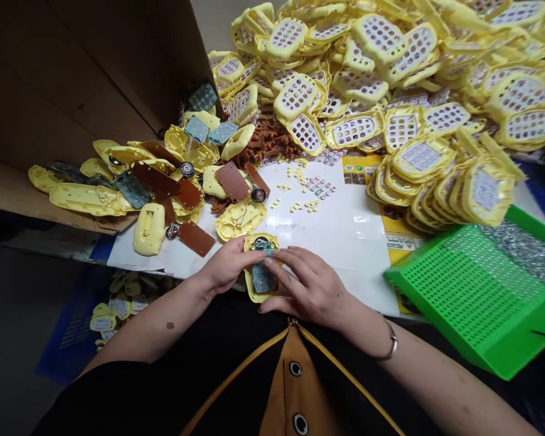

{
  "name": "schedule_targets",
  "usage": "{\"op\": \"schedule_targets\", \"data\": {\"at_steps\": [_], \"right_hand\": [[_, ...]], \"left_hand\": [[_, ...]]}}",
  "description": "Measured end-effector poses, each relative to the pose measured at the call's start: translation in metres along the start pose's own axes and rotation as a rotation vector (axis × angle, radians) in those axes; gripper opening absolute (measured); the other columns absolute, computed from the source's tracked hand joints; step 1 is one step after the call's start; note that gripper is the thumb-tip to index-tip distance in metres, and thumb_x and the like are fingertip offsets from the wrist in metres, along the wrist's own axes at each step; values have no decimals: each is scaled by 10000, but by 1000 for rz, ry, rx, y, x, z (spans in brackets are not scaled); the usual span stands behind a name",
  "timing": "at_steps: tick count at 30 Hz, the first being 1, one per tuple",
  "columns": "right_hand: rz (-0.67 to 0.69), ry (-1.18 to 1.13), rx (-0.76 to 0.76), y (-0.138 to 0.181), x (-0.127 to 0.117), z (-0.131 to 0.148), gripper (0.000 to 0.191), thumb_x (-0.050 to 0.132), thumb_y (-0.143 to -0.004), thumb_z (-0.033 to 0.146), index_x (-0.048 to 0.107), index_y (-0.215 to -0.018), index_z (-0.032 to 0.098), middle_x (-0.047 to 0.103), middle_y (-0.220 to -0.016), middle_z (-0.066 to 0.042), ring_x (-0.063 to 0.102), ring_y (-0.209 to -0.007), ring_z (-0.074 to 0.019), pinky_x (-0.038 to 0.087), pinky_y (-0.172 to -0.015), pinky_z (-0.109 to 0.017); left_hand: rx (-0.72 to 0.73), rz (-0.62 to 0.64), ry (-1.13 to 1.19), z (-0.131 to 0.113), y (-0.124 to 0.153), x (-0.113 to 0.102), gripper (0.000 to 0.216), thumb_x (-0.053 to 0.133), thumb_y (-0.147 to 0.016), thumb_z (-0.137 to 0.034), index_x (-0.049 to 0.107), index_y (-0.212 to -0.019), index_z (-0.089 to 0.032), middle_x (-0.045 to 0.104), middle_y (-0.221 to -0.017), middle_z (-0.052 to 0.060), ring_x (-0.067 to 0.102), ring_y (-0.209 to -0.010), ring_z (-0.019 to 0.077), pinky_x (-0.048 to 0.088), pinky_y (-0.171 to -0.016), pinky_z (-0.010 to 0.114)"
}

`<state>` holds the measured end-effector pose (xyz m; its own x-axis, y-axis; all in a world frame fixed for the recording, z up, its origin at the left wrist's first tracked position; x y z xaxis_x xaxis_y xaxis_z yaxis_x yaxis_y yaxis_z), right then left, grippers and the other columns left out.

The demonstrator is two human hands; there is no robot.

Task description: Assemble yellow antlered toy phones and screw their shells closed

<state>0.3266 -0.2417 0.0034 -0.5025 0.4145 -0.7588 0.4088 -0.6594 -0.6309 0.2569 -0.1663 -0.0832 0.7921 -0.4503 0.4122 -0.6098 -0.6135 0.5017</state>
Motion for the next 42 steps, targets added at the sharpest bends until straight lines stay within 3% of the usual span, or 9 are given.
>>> {"op": "schedule_targets", "data": {"at_steps": [6,11,14,23,28,32,37,42], "right_hand": [[168,-116,179,-3,18,-18,741,571,-827,550,434,-1305,1,539,-1244,-289,529,-1180,-353,542,-911,-516],[67,-93,217,-4,13,-23,712,589,-836,494,373,-1364,68,534,-1242,-253,535,-1163,-326,551,-901,-503],[30,10,185,-2,9,-22,730,609,-832,457,363,-1369,28,521,-1257,-272,501,-1205,-341,534,-937,-501],[-50,182,202,6,-6,-17,697,589,-848,448,388,-1360,19,543,-1247,-268,516,-1170,-343,537,-884,-476],[72,-106,384,13,-1,-50,707,593,-804,560,463,-1334,111,520,-1268,-238,523,-1143,-357,500,-910,-551],[172,-376,449,27,12,-74,571,581,-859,439,433,-1379,253,434,-1367,-162,432,-1285,-316,430,-1015,-557],[140,-494,539,37,23,-83,558,585,-870,396,426,-1393,285,533,-1204,-121,529,-1150,-267,465,-983,-496],[100,-508,554,39,25,-83,545,575,-872,418,441,-1385,293,539,-1181,-116,538,-1120,-265,478,-953,-487]], "left_hand": [[48,-16,-47,-1,-1,-4,273,750,-655,-196,645,-899,-131,646,-788,9,580,-716,131,455,-682,250],[86,20,98,-3,2,6,415,751,-650,-119,645,-1047,-174,677,-975,34,610,-894,163,467,-822,281],[99,5,153,-2,2,10,454,754,-626,-71,655,-1052,-191,681,-1035,28,611,-958,159,446,-900,281],[82,13,107,0,-2,27,488,803,-593,-78,654,-1036,-219,703,-988,1,639,-921,145,470,-860,262],[72,-47,78,6,-11,26,488,792,-617,-100,613,-1062,-190,696,-922,15,651,-854,162,495,-813,294],[48,-19,71,8,-17,29,472,782,-624,-118,593,-1052,-175,677,-867,11,645,-760,156,519,-724,296],[27,-19,51,9,-19,27,446,772,-625,-119,574,-1022,-156,662,-847,19,634,-728,153,531,-698,311],[14,-55,60,10,-22,22,451,776,-602,-111,578,-1005,-151,666,-856,23,633,-745,162,528,-701,318]]}}
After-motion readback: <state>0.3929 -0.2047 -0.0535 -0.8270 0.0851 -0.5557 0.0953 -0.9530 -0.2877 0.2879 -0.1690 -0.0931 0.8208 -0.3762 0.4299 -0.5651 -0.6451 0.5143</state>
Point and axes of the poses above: each hand's wrist, its own y-axis away from the middle knuckle, its own x-axis out of the palm, z = x × y, the point moved 9 cm from there along -y, towards the middle knuckle
